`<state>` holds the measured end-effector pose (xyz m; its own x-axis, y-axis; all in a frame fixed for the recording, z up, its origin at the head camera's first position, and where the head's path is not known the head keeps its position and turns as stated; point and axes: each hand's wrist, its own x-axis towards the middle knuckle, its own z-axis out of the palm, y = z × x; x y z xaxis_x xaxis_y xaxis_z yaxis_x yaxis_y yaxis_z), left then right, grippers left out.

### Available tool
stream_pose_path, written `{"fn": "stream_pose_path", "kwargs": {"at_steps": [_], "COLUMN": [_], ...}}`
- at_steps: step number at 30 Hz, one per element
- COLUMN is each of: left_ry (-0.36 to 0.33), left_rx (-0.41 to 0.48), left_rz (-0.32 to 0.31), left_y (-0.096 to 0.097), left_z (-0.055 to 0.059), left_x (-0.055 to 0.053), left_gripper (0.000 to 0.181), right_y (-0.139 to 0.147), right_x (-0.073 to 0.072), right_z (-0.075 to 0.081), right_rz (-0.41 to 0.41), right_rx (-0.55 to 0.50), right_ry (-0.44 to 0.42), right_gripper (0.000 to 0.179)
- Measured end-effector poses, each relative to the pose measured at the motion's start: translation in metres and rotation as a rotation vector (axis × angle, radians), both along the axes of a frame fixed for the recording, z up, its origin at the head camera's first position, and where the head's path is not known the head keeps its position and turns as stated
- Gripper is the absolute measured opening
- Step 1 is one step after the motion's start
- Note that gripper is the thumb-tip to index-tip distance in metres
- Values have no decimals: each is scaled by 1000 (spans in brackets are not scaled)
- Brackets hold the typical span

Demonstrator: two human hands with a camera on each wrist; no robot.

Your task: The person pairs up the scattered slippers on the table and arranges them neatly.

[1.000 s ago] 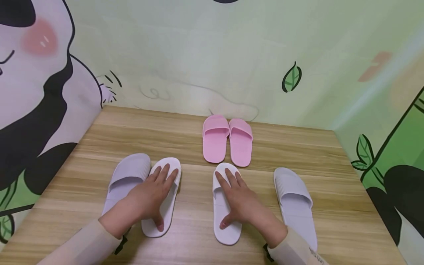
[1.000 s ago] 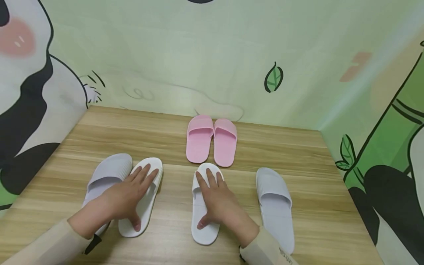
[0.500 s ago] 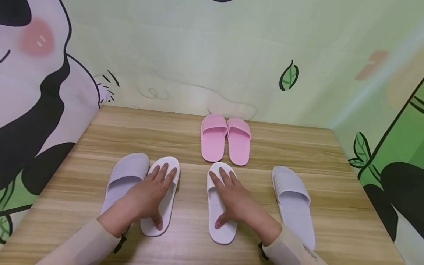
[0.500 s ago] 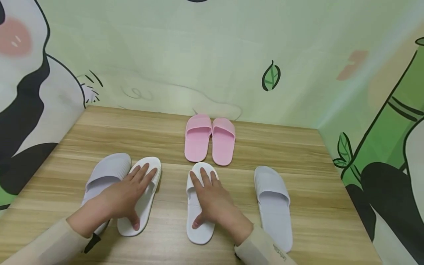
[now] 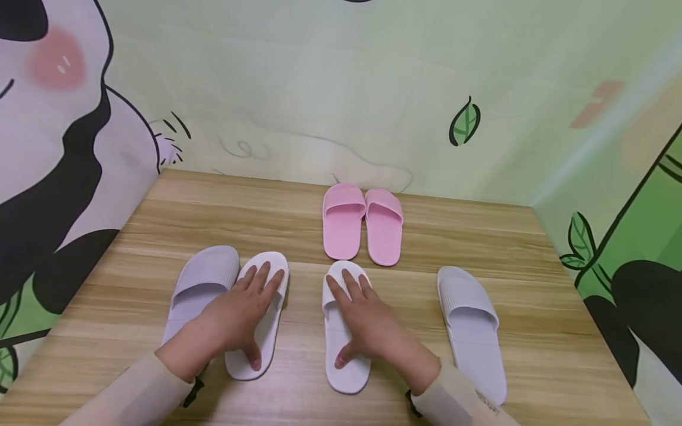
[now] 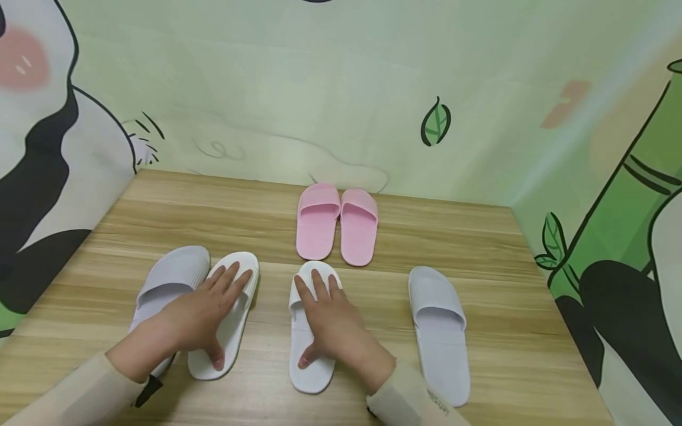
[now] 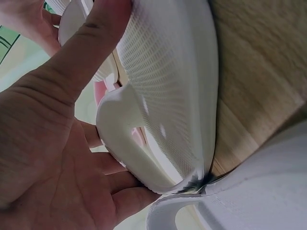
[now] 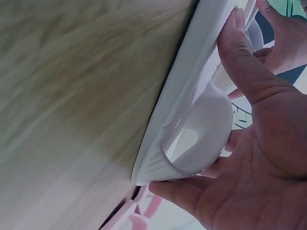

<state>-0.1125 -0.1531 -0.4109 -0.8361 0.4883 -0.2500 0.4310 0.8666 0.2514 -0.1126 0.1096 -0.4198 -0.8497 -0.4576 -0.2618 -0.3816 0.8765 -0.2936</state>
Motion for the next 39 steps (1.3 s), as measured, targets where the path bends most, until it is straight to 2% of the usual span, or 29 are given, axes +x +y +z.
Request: {"fn": "stream_pose_path", "kwargs": {"at_steps": [16,39], "left_ry": [-2,12], "left_rx": [0,2], "left_rz": [0,11], "left_y": [1,-3], "left_z": [1,-3], "left_x": [0,-1], "left_gripper": [155,155], "right_y": [-30,-59], "right_x": [0,-4], "right_z": [-2,-1], "right_rz": [19,6], "right_rx": [49,49], "right_ry": [39,26], "right_gripper": [147,146]}}
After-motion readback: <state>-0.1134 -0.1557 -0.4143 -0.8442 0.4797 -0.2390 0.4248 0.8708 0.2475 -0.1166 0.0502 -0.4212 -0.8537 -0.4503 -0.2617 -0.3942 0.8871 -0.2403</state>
